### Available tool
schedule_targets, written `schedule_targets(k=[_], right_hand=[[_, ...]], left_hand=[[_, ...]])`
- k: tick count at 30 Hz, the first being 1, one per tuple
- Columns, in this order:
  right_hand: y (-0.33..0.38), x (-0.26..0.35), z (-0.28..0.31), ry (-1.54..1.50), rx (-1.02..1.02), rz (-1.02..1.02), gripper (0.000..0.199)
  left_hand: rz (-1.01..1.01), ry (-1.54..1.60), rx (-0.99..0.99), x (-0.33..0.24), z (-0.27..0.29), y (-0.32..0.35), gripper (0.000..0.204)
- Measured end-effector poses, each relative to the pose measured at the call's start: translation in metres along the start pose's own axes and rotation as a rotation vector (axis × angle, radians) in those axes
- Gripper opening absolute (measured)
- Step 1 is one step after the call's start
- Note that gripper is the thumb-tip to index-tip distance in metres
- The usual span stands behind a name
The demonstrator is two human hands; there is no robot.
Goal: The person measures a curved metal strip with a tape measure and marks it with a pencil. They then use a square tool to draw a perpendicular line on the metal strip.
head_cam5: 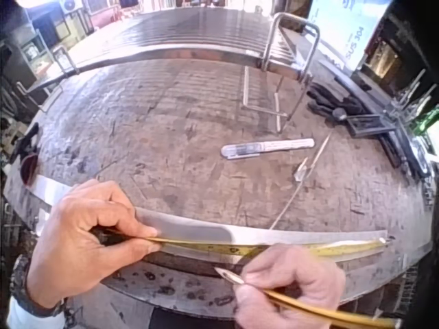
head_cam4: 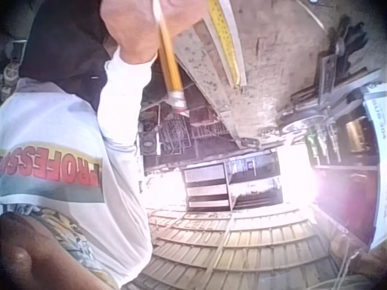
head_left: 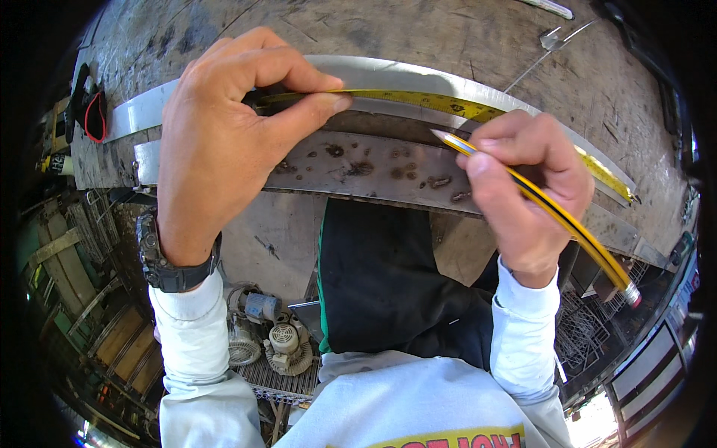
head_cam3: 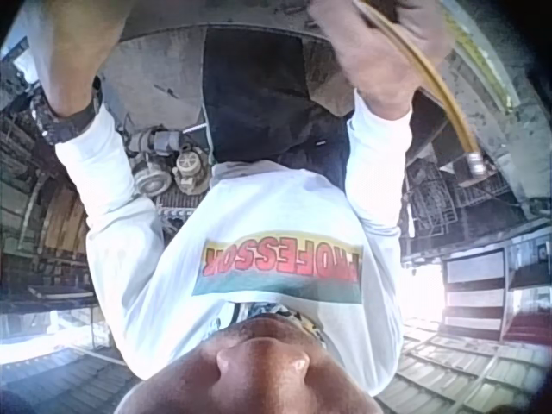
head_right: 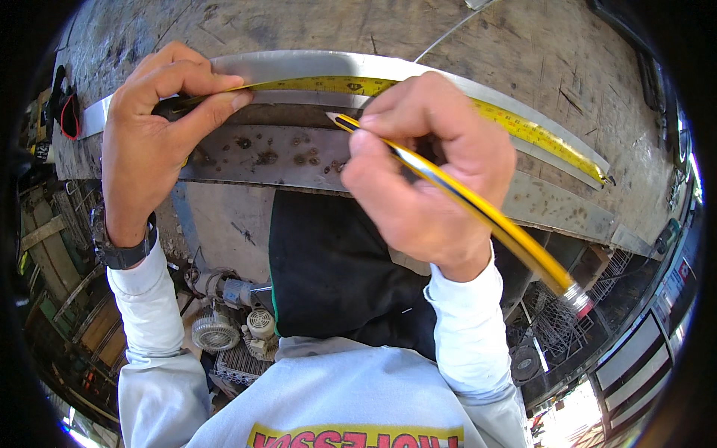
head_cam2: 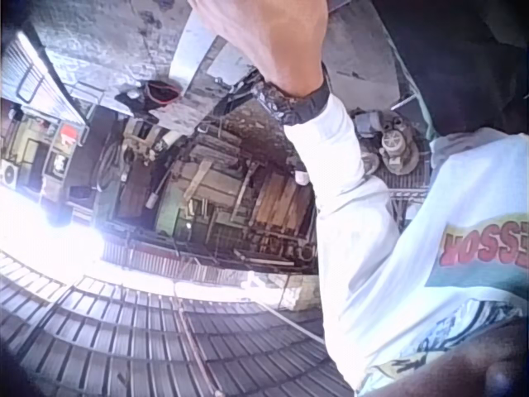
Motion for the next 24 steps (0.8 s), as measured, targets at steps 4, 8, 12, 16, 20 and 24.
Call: schedule_targets(k=[4, 8, 12, 16, 20, 24], right_hand=[[0.002, -0.012, 0.028, -0.463, -0.010, 0.017, 0.011], [0.028, -0.019, 0.074, -0.457, -0.319, 0.148, 0.012], [0.057, -0.028, 0.124, -0.103, -0.731, 0.193, 0.022], [0.060, -0.020, 0.135, 0.370, -0.847, 0.169, 0.023], [0.042, -0.009, 0.120, 0.563, -0.665, 0.248, 0.017], [0.028, -0.013, 0.099, 0.609, -0.489, 0.329, 0.019]], left_hand=[[0.020, 0.009, -0.010, 0.001, 0.000, 0.000, 0.015], [0.014, 0.001, -0.004, -0.002, 0.002, -0.001, 0.015], [0.014, -0.023, 0.027, 0.000, 0.000, -0.002, 0.015], [0.016, -0.035, 0.046, -0.003, 0.001, -0.005, 0.016], [0.034, -0.032, 0.066, -0.005, 0.001, -0.007, 0.016], [0.048, -0.027, 0.064, -0.002, 0.000, -0.004, 0.015]])
Point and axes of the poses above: each hand's wrist, its own y-axis away from the middle knuckle, its own z-axis out of the back of the hand, x = y × z, the point moved 9 cm from there along -y, towards the middle knuckle, and after that the axes turned 12 degrees about -z, right-handed, at the moved point
